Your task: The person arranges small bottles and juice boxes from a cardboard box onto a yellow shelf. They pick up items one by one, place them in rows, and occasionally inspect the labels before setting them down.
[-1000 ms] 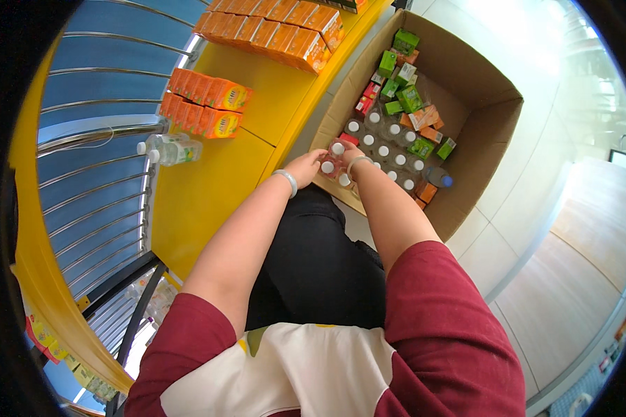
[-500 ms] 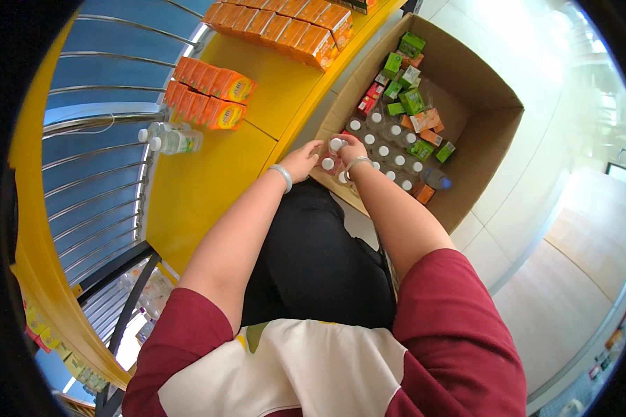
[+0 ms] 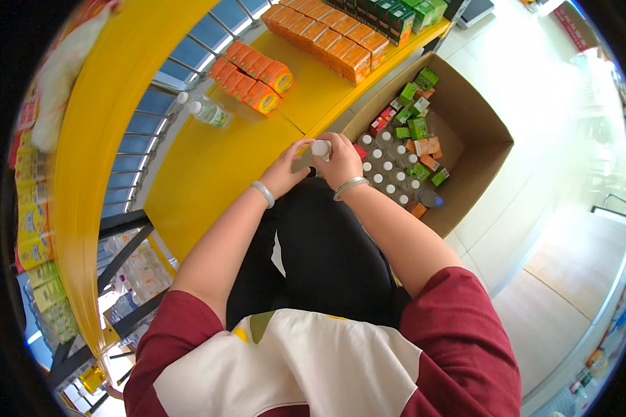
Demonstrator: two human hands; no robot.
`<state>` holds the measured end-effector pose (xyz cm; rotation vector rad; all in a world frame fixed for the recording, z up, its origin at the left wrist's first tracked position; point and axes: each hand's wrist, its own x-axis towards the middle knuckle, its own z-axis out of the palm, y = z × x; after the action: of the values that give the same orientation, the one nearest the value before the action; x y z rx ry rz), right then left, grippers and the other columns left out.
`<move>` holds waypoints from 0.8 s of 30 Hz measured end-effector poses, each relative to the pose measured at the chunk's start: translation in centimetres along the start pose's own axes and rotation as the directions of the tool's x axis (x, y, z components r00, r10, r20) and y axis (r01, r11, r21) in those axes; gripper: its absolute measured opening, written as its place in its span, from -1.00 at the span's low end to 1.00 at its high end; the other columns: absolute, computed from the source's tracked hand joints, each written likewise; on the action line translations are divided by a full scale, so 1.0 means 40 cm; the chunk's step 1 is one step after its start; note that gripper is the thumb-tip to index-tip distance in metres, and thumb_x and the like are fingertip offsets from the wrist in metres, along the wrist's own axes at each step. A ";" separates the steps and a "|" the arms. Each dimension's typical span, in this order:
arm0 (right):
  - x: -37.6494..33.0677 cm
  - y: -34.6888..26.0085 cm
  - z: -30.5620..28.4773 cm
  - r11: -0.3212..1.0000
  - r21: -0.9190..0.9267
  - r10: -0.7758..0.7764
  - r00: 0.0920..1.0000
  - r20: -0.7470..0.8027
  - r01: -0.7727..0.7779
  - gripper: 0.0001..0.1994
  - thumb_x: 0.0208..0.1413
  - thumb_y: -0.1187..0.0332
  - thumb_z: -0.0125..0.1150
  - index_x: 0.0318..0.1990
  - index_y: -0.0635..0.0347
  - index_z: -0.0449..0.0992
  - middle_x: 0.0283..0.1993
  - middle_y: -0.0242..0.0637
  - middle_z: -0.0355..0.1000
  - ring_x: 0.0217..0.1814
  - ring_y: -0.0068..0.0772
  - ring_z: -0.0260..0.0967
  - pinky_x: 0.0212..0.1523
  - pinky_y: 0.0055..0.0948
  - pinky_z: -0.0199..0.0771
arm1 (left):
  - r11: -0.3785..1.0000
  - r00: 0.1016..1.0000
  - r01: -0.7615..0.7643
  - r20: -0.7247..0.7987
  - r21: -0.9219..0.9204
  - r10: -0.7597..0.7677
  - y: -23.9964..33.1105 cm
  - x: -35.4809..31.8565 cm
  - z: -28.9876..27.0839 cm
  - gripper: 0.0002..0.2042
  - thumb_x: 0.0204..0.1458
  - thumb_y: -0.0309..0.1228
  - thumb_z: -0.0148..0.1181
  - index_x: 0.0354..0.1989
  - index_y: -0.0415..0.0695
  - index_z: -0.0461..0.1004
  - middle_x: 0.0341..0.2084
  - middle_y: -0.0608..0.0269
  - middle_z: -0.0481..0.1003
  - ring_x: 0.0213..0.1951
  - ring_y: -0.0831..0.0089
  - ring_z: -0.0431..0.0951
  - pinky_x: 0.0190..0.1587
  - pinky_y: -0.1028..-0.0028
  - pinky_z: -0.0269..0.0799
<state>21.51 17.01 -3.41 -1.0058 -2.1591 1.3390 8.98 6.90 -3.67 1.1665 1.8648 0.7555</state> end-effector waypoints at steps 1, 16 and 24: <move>-0.008 -0.044 -0.009 0.999 -0.010 -0.038 0.999 0.024 0.039 -0.70 -0.30 0.40 0.21 -0.29 0.15 0.42 -0.37 -0.24 0.33 -0.40 -0.29 0.31 -0.35 -0.39 0.35 | 0.998 0.999 -0.037 -0.037 0.044 0.038 0.005 -0.031 -0.016 -0.41 -0.13 -0.48 0.14 0.13 0.01 0.07 0.09 0.12 0.16 0.08 0.21 0.24 0.09 0.30 0.18; -0.203 -0.358 0.041 0.964 0.265 -0.079 0.956 0.283 0.002 -0.66 -0.10 0.32 0.22 -0.15 0.28 0.43 -0.61 -0.53 0.15 -0.57 -0.73 0.05 -0.53 -0.67 0.12 | 0.840 0.958 -0.116 -0.282 -0.530 -0.046 0.008 -0.451 -0.051 -0.45 -0.12 -0.45 0.20 0.06 -0.15 0.09 -0.13 0.16 0.35 -0.08 0.32 0.37 0.01 0.42 0.21; -0.341 -0.251 0.141 0.959 0.221 0.037 0.851 0.525 -0.178 -0.51 -0.06 0.18 0.18 0.01 0.25 0.33 -0.54 -0.40 0.21 -0.52 -0.60 0.13 -0.46 -0.57 0.23 | 0.734 0.910 0.020 -0.291 -0.679 -0.294 -0.062 -0.616 0.062 -0.63 0.00 -0.35 0.08 -0.03 -0.15 0.20 -0.35 0.20 0.39 -0.27 0.47 0.41 -0.15 0.51 0.29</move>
<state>23.13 0.59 3.36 -0.7247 -2.2140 2.0863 16.47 -16.43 0.70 0.3976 1.7172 1.4802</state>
